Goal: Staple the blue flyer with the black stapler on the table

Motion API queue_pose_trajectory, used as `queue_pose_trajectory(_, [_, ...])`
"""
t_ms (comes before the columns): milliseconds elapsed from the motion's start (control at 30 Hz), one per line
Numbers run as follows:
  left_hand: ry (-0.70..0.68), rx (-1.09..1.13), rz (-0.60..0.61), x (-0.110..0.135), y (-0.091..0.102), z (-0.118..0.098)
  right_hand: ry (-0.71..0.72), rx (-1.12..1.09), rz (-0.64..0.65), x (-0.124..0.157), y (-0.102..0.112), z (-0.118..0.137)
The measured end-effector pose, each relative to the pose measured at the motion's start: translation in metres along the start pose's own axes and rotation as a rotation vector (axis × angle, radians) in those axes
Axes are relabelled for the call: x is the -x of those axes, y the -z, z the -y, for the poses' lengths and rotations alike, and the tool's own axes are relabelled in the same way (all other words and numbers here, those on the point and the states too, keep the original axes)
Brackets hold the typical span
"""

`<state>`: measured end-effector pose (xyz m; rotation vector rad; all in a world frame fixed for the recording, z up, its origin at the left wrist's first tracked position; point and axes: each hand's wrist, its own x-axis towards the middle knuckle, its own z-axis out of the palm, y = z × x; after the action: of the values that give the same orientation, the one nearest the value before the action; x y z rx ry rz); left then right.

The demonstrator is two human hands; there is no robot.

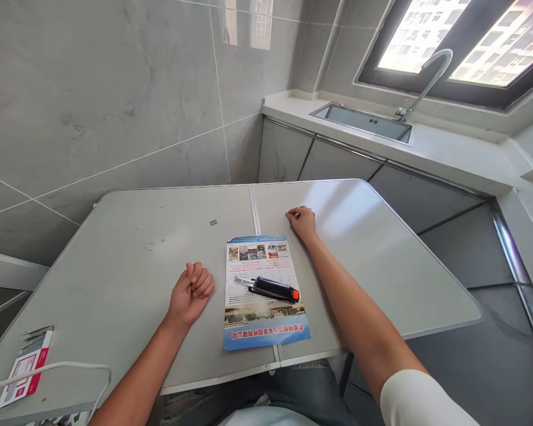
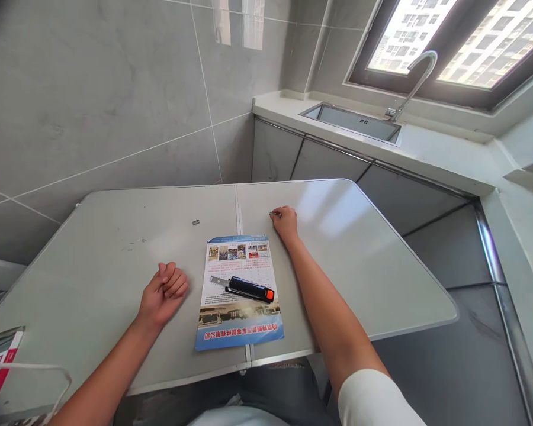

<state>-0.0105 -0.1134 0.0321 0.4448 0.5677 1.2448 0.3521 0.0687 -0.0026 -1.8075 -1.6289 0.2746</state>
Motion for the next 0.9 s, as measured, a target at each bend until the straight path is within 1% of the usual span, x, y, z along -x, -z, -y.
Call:
queue_pose_trajectory(67, [-0.049, -0.094, -0.028, -0.003, -0.005, 0.001, 0.019, 0.057, 0.012, 0.007, 0.004, -0.004])
queue_pose_trajectory(167, [-0.112, -0.224, -0.074, -0.007, -0.009, 0.005, 0.008, 0.180, 0.035, 0.026, 0.017, -0.014])
queue_pose_trajectory(233, [-0.090, -0.350, -0.135, -0.012, -0.008, 0.007, -0.003, 0.268, 0.056, 0.042, 0.028, -0.020])
queue_pose_trajectory(300, [-0.025, -0.605, -0.210, -0.021, -0.006, 0.005, -0.004, 0.342, 0.066, 0.055, 0.036, -0.024])
queue_pose_trajectory(333, [-0.002, -0.784, -0.242, -0.028, -0.005, 0.002, -0.003, 0.371, 0.066, 0.060, 0.039, -0.025])
queue_pose_trajectory(367, [-0.013, -0.979, -0.274, -0.037, -0.004, -0.002, -0.002, 0.396, 0.065, 0.063, 0.040, -0.026])
queue_pose_trajectory(400, [-0.076, -1.175, -0.303, -0.047, -0.004, -0.006, -0.001, 0.417, 0.064, 0.065, 0.041, -0.026])
queue_pose_trajectory(433, [-0.180, -1.369, -0.338, -0.059, -0.004, -0.010, 0.000, 0.433, 0.063, 0.066, 0.040, -0.025])
queue_pose_trajectory(467, [-0.309, -1.547, -0.396, -0.070, -0.004, -0.013, 0.001, 0.444, 0.062, 0.067, 0.040, -0.025])
queue_pose_trajectory(500, [-0.408, -1.700, -0.457, -0.082, -0.004, -0.016, 0.004, 0.451, 0.062, 0.067, 0.039, -0.024])
queue_pose_trajectory(533, [-0.458, -1.824, -0.490, -0.093, -0.003, -0.017, 0.007, 0.455, 0.061, 0.066, 0.039, -0.024])
queue_pose_trajectory(567, [-0.471, -1.921, -0.491, -0.103, -0.003, -0.017, 0.010, 0.456, 0.060, 0.066, 0.038, -0.023])
queue_pose_trajectory(633, [-0.438, -2.049, -0.424, -0.117, 0.000, -0.013, 0.015, 0.453, 0.055, 0.065, 0.038, -0.023])
queue_pose_trajectory(700, [-0.409, -2.122, -0.338, -0.124, 0.003, -0.008, 0.014, 0.446, 0.052, 0.065, 0.038, -0.023])
queue_pose_trajectory(733, [-0.411, -2.146, -0.315, -0.124, 0.004, -0.005, 0.013, 0.442, 0.051, 0.065, 0.039, -0.024])
queue_pose_trajectory(800, [-0.420, -2.178, -0.314, -0.122, 0.003, -0.002, 0.011, 0.431, 0.052, 0.064, 0.039, -0.025])
queue_pose_trajectory(900, [-0.405, -2.217, -0.361, -0.112, 0.000, -0.002, 0.018, 0.402, 0.055, 0.062, 0.039, -0.028])
